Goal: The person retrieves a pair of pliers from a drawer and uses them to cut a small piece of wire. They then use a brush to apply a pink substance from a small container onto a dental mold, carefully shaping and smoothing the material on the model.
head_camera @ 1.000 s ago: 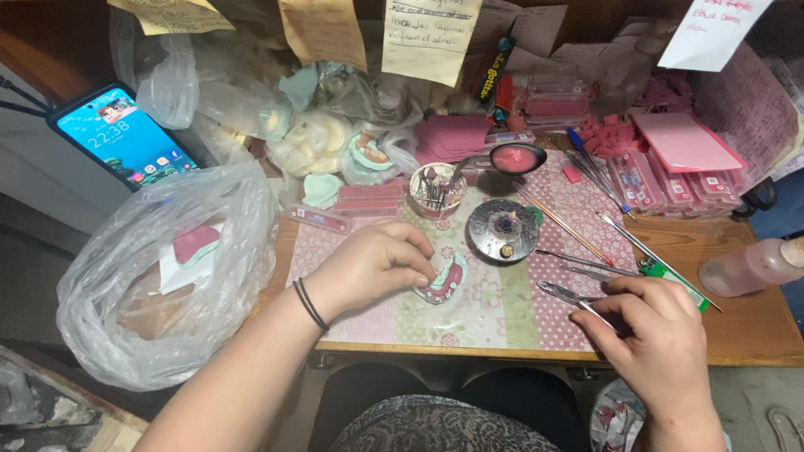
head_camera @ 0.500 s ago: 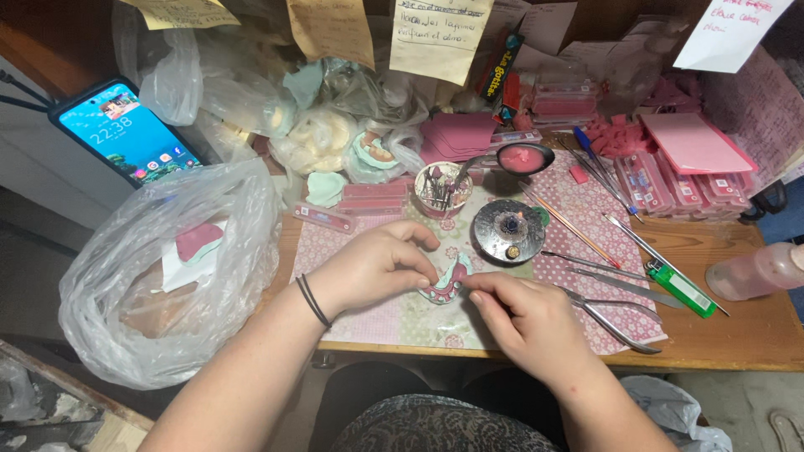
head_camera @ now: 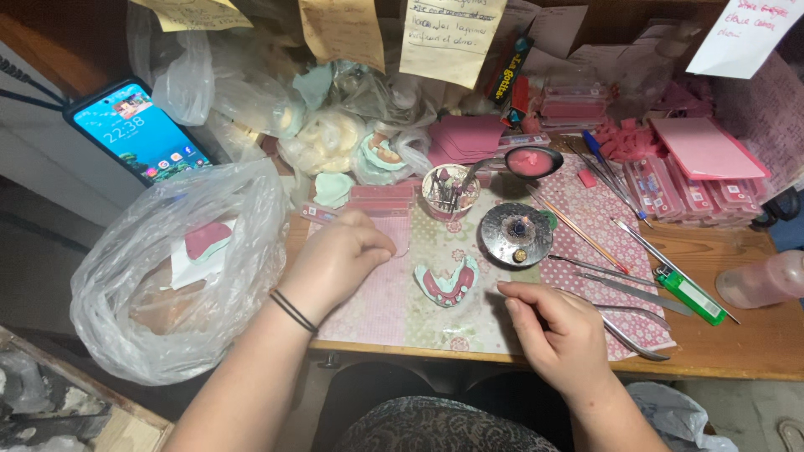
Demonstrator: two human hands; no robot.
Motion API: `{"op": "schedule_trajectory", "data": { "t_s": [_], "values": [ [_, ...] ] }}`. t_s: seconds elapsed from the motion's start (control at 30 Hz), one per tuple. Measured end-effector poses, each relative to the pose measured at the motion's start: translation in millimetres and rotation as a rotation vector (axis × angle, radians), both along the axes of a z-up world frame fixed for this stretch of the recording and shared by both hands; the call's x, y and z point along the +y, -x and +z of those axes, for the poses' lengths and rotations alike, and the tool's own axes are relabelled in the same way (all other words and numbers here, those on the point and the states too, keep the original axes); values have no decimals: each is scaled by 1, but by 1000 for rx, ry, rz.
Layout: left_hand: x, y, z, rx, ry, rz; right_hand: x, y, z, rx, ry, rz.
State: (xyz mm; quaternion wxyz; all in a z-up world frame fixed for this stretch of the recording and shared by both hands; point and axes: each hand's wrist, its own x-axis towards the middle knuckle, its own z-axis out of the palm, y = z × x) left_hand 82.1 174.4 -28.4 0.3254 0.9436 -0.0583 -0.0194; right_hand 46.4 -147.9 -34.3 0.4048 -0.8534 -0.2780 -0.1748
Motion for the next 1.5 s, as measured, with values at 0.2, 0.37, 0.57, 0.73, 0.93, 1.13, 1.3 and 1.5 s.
{"op": "schedule_trajectory", "data": {
  "t_s": [0.2,0.37,0.57,0.73,0.93,1.13,1.3,1.5],
  "values": [
    [-3,-1,-10,-82,-193,37,-4,1,-5,22,15,-7],
    [-15,20,19,-224,-173,83,-18,8,-8,-53,-11,-53],
    [-75,70,18,-386,-258,147,-82,17,-43,-359,-73,-254],
    [-110,71,-8,-388,-301,192,-155,-2,-55,-591,-401,-792],
    [-116,59,-11,-361,-306,260,-199,-24,-31,-251,-276,-802],
    [-111,52,-4,-338,-175,263,-220,-43,-58,-4,-365,-732],
    [-103,55,9,-430,-40,156,-190,-16,-43,-204,-185,-820],
    [-95,57,25,-741,-121,48,-85,29,-32,238,-557,-437]
  ]
}}
